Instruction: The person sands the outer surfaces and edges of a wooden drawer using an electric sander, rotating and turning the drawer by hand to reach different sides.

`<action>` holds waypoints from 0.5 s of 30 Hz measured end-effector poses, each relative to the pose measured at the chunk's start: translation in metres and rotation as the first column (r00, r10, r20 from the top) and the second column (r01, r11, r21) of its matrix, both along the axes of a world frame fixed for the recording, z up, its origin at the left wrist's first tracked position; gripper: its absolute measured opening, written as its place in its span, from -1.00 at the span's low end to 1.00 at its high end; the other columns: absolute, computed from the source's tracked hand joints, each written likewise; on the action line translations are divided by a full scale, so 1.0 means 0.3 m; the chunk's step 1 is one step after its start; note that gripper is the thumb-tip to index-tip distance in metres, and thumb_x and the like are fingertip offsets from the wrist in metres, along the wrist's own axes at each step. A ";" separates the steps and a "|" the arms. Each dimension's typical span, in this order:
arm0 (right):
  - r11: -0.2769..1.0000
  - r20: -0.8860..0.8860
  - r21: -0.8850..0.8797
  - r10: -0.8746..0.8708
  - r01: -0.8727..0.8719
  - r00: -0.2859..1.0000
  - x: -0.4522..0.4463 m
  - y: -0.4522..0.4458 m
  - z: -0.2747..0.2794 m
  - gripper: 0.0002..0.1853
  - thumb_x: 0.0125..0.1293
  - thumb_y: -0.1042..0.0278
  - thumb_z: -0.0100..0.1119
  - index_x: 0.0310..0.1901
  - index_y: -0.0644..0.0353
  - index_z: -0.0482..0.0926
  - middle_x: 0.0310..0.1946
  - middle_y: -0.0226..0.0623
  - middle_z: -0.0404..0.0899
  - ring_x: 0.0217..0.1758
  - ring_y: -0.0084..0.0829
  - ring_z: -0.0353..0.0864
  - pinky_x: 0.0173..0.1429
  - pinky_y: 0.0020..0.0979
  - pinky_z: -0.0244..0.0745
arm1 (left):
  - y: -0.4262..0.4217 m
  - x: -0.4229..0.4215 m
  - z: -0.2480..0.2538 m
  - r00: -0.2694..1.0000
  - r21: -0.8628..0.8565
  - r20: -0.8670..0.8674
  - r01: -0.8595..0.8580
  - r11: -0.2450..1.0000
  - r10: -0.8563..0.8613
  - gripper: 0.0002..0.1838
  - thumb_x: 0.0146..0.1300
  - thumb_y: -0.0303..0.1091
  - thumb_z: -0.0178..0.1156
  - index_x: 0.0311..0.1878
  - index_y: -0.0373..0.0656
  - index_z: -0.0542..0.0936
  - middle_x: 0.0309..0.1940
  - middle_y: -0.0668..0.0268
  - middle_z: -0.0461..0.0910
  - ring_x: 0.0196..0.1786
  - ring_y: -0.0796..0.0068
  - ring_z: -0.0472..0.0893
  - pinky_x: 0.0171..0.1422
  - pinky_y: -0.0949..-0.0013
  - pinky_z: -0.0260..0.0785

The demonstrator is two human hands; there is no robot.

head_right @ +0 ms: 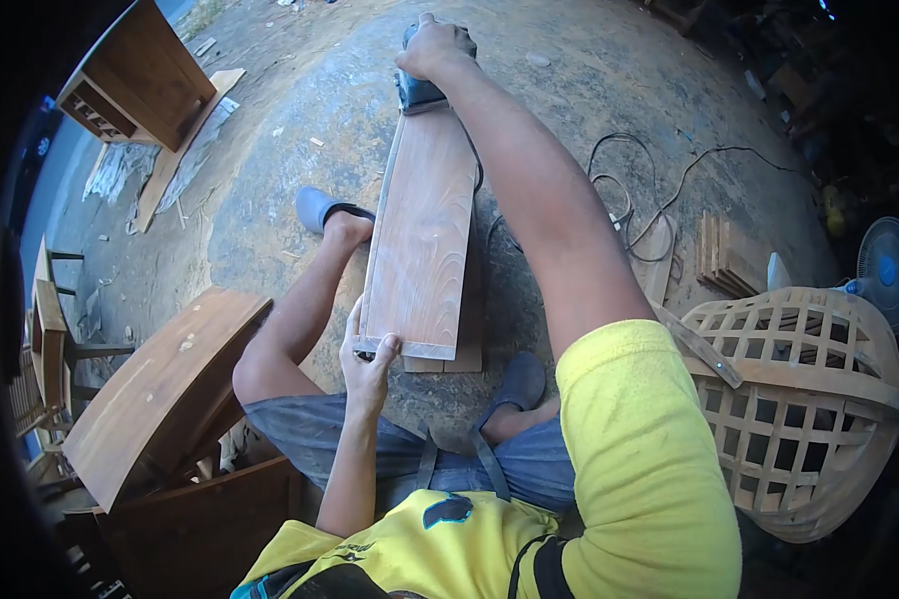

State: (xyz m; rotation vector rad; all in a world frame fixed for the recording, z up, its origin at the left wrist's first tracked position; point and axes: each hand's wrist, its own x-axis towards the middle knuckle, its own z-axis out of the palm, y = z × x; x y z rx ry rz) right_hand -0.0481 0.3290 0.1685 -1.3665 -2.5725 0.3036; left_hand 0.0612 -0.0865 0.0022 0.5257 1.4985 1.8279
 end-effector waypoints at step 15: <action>0.984 -0.020 0.178 0.026 -0.022 0.999 0.271 0.086 -0.059 0.02 0.22 -0.18 0.44 0.65 0.06 0.29 0.30 0.12 0.70 0.37 0.04 0.72 0.47 -0.02 0.59 | -0.001 -0.006 -0.007 1.000 -0.007 -0.012 0.011 1.000 -0.012 -0.06 0.31 -0.27 0.50 0.64 -0.46 0.27 0.50 -0.07 0.46 0.55 0.17 0.48 0.66 0.15 0.28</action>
